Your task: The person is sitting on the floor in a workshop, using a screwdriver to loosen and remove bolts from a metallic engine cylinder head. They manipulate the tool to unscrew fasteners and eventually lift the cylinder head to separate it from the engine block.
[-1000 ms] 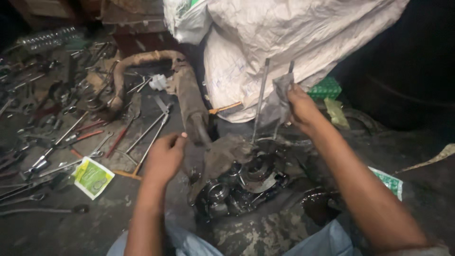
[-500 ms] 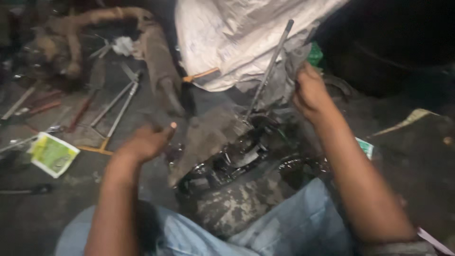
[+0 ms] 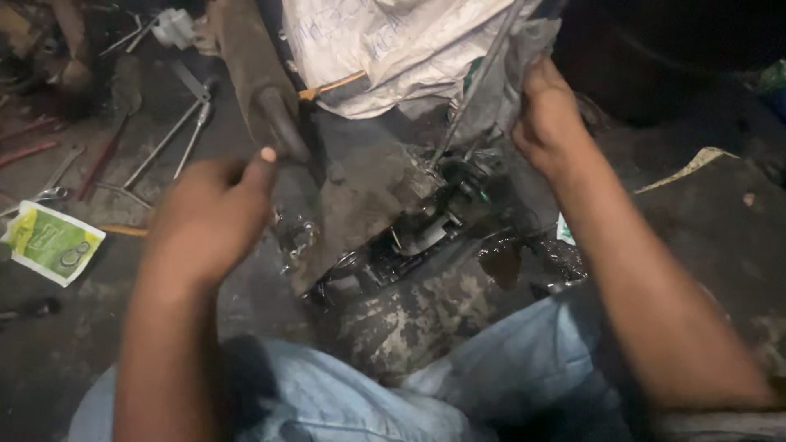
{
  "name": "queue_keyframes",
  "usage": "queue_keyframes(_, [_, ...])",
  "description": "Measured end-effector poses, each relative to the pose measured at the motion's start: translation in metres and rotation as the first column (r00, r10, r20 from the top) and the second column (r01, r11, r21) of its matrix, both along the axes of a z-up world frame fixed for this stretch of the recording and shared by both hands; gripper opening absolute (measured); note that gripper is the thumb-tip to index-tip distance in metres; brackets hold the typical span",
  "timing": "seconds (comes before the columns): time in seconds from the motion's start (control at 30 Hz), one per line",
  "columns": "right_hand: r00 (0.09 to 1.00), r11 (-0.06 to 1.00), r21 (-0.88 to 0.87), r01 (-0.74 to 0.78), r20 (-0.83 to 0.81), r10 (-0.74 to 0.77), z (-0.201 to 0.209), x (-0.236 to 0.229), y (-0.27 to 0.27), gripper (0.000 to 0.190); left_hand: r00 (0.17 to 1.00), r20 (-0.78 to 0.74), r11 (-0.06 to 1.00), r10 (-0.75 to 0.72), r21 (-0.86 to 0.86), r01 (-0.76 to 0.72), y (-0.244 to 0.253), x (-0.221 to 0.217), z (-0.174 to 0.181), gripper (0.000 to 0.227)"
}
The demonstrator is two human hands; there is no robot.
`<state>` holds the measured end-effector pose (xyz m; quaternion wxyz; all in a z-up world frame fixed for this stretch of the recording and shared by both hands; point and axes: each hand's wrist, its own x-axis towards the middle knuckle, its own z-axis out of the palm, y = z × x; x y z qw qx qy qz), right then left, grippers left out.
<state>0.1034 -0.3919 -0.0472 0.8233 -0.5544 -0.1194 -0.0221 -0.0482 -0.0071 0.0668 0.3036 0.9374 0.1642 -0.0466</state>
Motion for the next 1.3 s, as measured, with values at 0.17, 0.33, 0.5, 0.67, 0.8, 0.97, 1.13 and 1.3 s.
queue_keyframes(0.17, [0.989, 0.991, -0.066, 0.112, -0.088, -0.118, 0.0, -0.01, -0.005, 0.042, 0.999, 0.032, 0.998, -0.035, 0.05, 0.033, 0.02, 0.021, -0.028, 0.056])
queue_keyframes(0.33, [1.0, 0.999, 0.036, -0.001, -0.001, 0.001, 0.012, -0.031, -0.002, 0.044, 1.0, -0.009, 1.0, -0.01, -0.01, 0.01, 0.023, 0.03, -0.039, 0.06])
queue_keyframes(0.5, [0.985, 0.997, 0.044, -0.06, 0.164, 0.052, -0.014, -0.022, -0.021, 0.045, 0.998, -0.009, 0.998, -0.068, 0.004, 0.069, 0.021, 0.038, -0.061, 0.066])
queue_keyframes(0.67, [0.991, 0.998, 0.06, -0.01, 0.135, 0.002, -0.02, -0.01, -0.025, 0.047, 0.832, -0.499, 0.962, -0.241, -0.013, 0.272, 0.02, 0.058, -0.102, 0.096])
queue_keyframes(0.8, [0.988, 0.993, 0.032, 0.115, 0.102, -0.118, -0.019, -0.008, -0.018, 0.043, 0.749, -0.629, 0.948, -0.209, -0.317, -0.001, 0.014, 0.062, -0.114, 0.107])
queue_keyframes(0.97, [0.982, 0.983, -0.028, 0.183, 0.051, -0.181, -0.017, -0.002, -0.019, 0.052, 0.674, -0.72, 0.899, -0.163, -0.39, -0.198, 0.006, 0.057, -0.121, 0.117])
queue_keyframes(1.13, [0.984, 0.988, 0.001, 0.156, 0.091, -0.156, -0.024, -0.001, -0.021, 0.046, 0.675, -0.699, 0.891, -0.237, -0.433, -0.136, 0.015, 0.065, -0.144, 0.122])
queue_keyframes(1.3, [0.978, 0.978, -0.019, 0.208, -0.031, -0.209, -0.02, -0.006, -0.022, 0.037, 0.741, -0.637, 0.945, -0.211, -0.328, -0.013, 0.015, 0.07, -0.143, 0.11])
